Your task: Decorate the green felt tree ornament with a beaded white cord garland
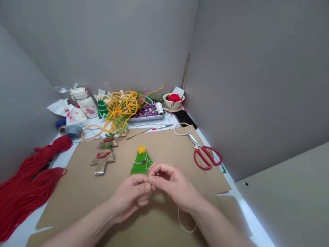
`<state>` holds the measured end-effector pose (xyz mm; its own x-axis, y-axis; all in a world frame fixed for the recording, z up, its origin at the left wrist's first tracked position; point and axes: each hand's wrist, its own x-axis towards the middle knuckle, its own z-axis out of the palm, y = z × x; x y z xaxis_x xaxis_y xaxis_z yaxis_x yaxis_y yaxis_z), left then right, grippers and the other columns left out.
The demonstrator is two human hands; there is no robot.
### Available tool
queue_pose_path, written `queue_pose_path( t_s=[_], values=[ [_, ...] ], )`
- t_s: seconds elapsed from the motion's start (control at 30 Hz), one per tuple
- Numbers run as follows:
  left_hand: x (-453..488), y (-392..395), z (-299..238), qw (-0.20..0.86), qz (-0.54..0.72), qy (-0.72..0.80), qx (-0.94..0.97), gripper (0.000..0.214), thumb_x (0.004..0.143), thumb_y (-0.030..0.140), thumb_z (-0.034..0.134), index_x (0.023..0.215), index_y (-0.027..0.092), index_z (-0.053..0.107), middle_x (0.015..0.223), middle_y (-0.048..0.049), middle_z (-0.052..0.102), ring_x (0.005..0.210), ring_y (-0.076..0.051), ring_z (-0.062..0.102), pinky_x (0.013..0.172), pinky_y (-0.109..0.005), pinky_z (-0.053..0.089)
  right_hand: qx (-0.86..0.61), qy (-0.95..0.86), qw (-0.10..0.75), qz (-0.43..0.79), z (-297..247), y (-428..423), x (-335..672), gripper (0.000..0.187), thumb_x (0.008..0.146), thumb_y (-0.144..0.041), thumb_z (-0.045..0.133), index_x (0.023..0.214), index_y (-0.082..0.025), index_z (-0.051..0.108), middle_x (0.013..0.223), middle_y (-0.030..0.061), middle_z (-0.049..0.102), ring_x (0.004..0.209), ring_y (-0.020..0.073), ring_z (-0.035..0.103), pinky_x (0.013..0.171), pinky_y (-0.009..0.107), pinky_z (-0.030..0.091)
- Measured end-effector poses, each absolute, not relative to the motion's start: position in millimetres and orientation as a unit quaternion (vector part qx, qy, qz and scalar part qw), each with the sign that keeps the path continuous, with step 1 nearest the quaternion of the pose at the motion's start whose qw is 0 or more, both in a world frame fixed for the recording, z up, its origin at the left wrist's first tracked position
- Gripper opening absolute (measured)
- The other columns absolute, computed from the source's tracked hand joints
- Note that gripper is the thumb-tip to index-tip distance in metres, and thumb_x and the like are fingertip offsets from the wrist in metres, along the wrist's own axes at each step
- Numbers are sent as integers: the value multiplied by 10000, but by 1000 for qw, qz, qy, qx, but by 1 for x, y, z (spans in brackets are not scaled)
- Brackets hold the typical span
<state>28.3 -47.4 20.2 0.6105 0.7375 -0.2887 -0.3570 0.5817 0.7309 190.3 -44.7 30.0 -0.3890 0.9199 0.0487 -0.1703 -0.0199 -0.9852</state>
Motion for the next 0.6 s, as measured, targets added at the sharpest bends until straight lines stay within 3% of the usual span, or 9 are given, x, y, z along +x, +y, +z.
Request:
queue_pose_path(
  t_s=[0.13, 0.33, 0.47, 0.6],
  values=[
    [32, -36, 27, 826, 331, 289, 353, 284, 721, 367, 712, 795, 115, 606, 506, 92, 255, 443, -33, 156, 452, -227, 100, -387, -552, 442, 592, 39, -38, 196, 135, 826, -294, 595, 779, -169, 579, 783, 5, 531, 720, 108, 482, 690, 229, 407],
    [48, -8, 52, 766, 356, 288, 452, 373, 740, 473, 655, 641, 147, 504, 488, 88, 247, 439, -43, 167, 439, -226, 114, -435, -655, 462, 411, 70, -22, 210, 161, 832, -304, 581, 746, -171, 608, 782, 13, 571, 760, 128, 520, 715, 255, 421],
    [58, 13, 79, 711, 376, 280, 524, 332, 713, 454, 683, 717, 135, 591, 508, 81, 282, 439, -38, 193, 439, -226, 118, -428, -670, 508, 331, 99, -14, 218, 140, 826, -300, 598, 768, -175, 625, 813, 17, 597, 773, 128, 542, 706, 248, 431],
    [61, 26, 104, 621, 358, 277, 639, 313, 781, 429, 613, 857, 135, 687, 498, 69, 320, 453, -49, 246, 453, -219, 168, -411, -659, 544, 317, 126, -7, 222, 133, 851, -290, 576, 805, -169, 609, 765, 3, 578, 711, 106, 539, 664, 232, 444]
  ],
)
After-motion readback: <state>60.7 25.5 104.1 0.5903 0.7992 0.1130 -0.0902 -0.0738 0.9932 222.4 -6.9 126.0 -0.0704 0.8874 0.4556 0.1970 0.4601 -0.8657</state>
